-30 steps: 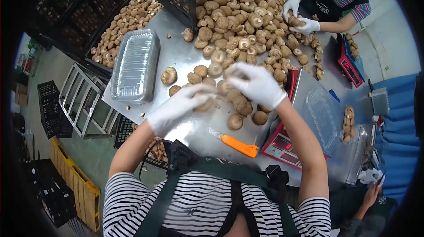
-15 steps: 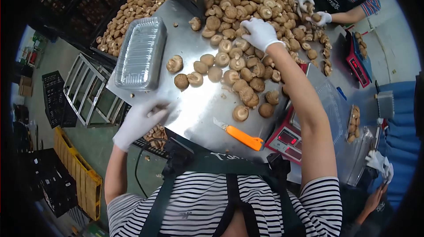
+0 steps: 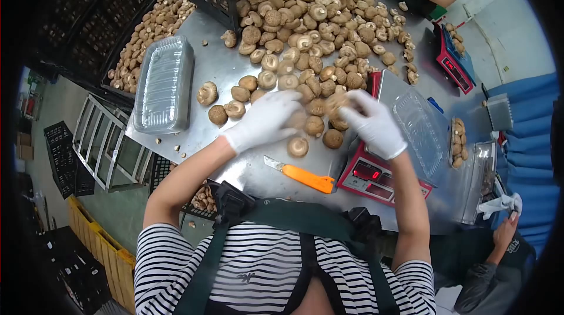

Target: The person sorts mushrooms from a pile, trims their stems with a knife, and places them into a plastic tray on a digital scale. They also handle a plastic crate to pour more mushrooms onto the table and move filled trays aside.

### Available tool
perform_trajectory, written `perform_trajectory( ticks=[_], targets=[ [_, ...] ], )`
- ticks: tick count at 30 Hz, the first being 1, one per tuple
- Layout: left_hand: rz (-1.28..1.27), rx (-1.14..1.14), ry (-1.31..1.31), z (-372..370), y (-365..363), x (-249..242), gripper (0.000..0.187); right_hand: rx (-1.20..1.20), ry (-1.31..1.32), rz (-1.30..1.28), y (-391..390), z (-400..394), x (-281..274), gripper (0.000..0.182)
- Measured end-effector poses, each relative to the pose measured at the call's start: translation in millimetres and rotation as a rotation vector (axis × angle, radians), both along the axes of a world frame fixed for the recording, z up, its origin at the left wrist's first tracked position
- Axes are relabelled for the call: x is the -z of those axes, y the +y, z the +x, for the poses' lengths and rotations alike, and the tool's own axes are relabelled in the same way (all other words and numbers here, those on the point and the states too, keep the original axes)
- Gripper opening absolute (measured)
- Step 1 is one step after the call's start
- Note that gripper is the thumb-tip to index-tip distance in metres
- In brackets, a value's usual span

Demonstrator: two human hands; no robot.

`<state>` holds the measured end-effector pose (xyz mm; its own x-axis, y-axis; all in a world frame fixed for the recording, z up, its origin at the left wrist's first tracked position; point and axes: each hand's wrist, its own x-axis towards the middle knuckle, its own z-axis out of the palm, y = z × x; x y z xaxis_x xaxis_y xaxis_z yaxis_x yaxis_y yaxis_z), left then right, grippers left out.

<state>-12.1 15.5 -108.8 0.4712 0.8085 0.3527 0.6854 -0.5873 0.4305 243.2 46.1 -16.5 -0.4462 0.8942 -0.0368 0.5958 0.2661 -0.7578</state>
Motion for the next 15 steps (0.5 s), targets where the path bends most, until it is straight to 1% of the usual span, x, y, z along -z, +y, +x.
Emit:
perform_trajectory(
  ticks=[1, 3, 5, 7, 9, 12, 14, 15],
  targets=[
    [-0.081, -0.044, -0.072, -9, -13, -11, 0.047, -0.066, -0.039, -0.014, -6, -10, 10, 0.038],
    [-0.273, -0.175, -0.095, -40, -50, -32, 0.044, -0.262, 0.038, -0.103, -22, -43, 26, 0.041],
    [-0.528, -0.31, 0.102, -73, -88, -62, 0.038, -0.486, -0.008, -0.165, -37, -82, 43, 0.045],
    [-0.709, -0.342, 0.148, -109, -130, -76, 0.038, -0.67, 0.034, -0.293, -61, -127, 70, 0.046],
    [-0.7, -0.371, 0.261, -134, -167, -83, 0.039, -0.848, 0.117, -0.192, -79, -151, 71, 0.047],
    [-0.832, -0.575, 0.156, -150, -182, -78, 0.04, -0.862, 0.12, -0.22, -61, -153, 60, 0.047],
    [-0.72, -0.518, 0.053, -137, -163, -77, 0.04, -0.717, 0.044, -0.176, -24, -134, 44, 0.046],
    [-0.66, -0.488, -0.002, -127, -147, -76, 0.04, -0.644, 0.035, 0.129, 6, -121, 59, 0.044]
  ],
)
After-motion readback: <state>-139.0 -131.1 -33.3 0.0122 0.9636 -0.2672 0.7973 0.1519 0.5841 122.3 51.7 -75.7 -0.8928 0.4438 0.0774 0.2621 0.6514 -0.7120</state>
